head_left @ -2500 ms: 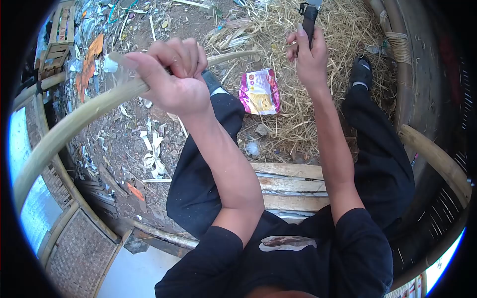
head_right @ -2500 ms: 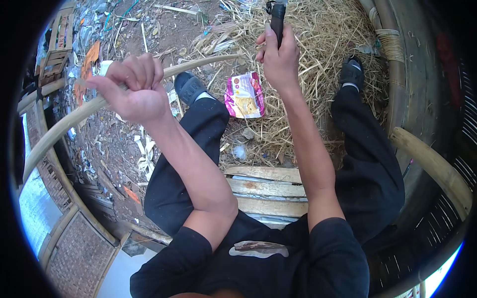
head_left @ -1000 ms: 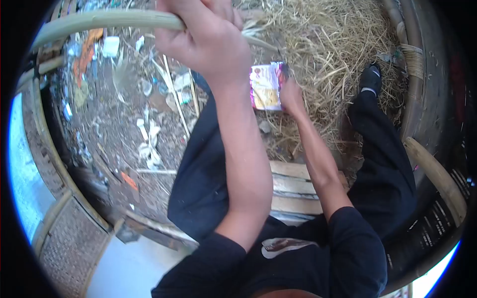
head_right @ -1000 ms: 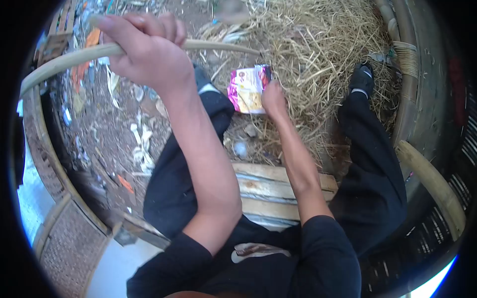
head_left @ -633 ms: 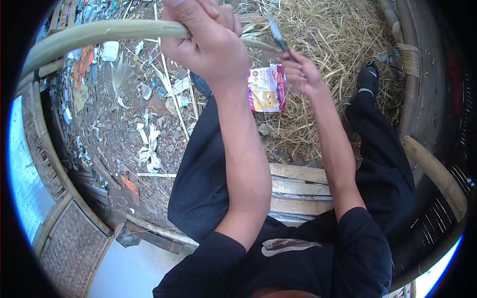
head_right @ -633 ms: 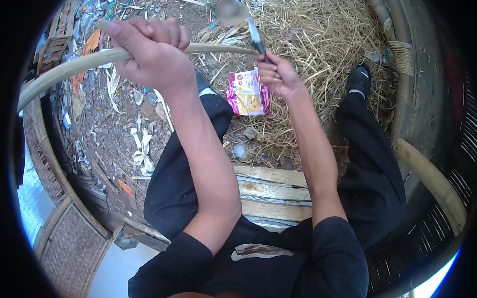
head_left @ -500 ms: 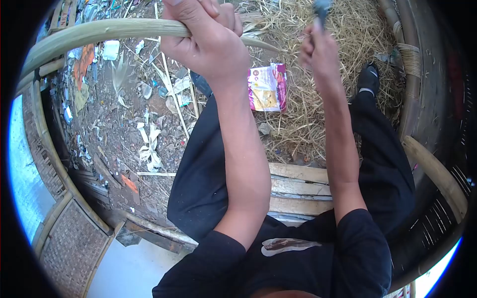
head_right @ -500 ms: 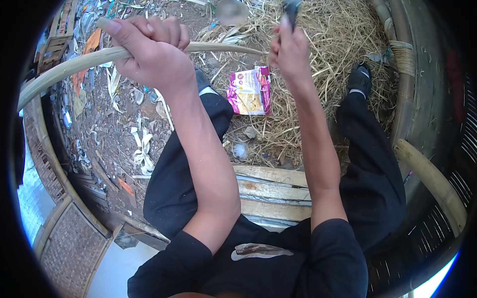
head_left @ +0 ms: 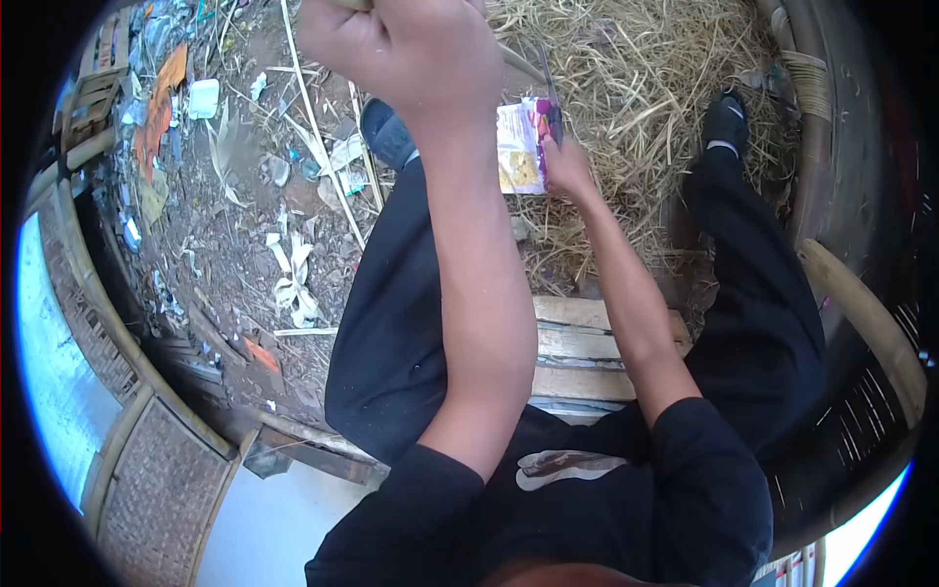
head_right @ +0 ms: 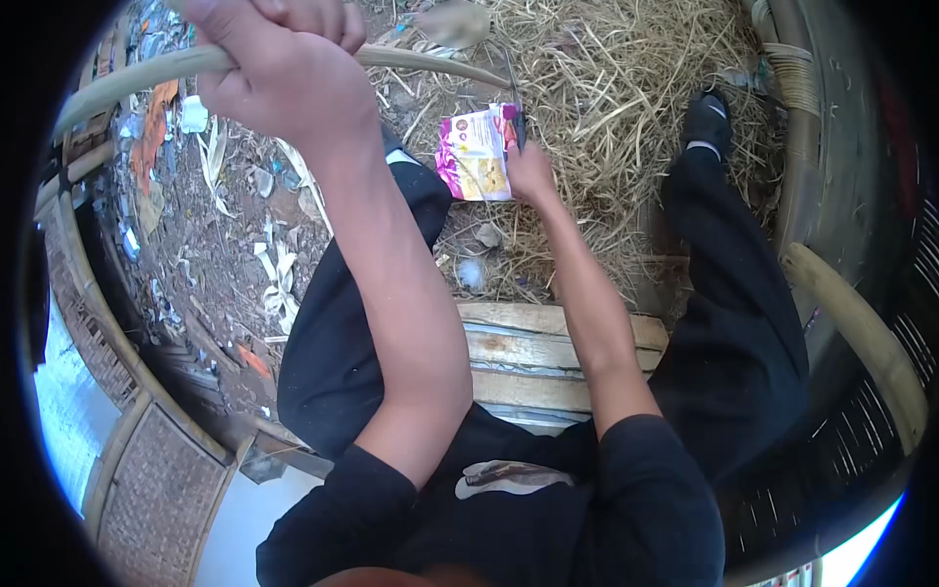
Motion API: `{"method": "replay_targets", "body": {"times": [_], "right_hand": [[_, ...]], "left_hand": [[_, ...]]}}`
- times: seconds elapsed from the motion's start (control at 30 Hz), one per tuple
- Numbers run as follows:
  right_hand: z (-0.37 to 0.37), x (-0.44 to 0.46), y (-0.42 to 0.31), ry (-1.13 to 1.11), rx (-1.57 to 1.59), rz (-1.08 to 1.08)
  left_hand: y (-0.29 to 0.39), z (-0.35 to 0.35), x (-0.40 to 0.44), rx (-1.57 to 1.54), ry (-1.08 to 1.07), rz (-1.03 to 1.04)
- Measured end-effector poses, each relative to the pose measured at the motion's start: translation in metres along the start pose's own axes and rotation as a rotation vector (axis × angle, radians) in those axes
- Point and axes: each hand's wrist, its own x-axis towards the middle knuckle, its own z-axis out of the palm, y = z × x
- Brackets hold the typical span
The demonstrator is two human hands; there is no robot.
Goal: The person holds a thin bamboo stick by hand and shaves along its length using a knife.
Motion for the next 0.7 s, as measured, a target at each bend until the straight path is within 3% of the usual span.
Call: {"method": "replay_targets", "body": {"times": [0.03, 0.07, 0.13, 0.33, 0.4, 0.47, 0.57, 0.6, 0.67, 0.7], "right_hand": [[-0.012, -0.011, -0.014, -0.193, 0.566, 0.23], [-0.021, 0.0, -0.019, -0.187, 0.567, 0.198], [-0.045, -0.007, -0.013, -0.667, 1.144, 0.425], [-0.065, 0.011, 0.005, -0.847, 1.289, 0.515], [-0.069, 0.015, 0.004, -0.928, 1.836, 0.467], [-0.067, 0.015, -0.008, -0.875, 1.769, 0.444], [-0.093, -0.005, -0.074, -0.401, 0.876, 0.275], [-0.099, -0.006, -0.091, -0.398, 0.874, 0.279], [-0.111, -0.003, -0.127, 0.11, 0.345, -0.202], [-0.127, -0.013, -0.156, 0.197, 0.362, -0.308]], "left_hand": [[0.008, 0.01, -0.001, 0.01, 0.034, -0.021], [0.011, 0.017, 0.004, 0.002, 0.033, 0.01], [0.007, 0.019, -0.001, -0.086, 0.177, -0.097], [-0.001, 0.004, -0.003, -0.058, 0.166, -0.086], [0.002, -0.005, -0.002, -0.003, 0.113, -0.069], [0.003, -0.01, 0.001, -0.004, 0.171, -0.11], [0.005, -0.006, 0.001, 0.009, 0.188, -0.124], [0.005, -0.004, 0.0, 0.013, 0.182, -0.123], [0.003, 0.001, -0.001, 0.026, 0.207, -0.113], [0.003, 0.002, -0.001, 0.043, 0.23, -0.1]]}}
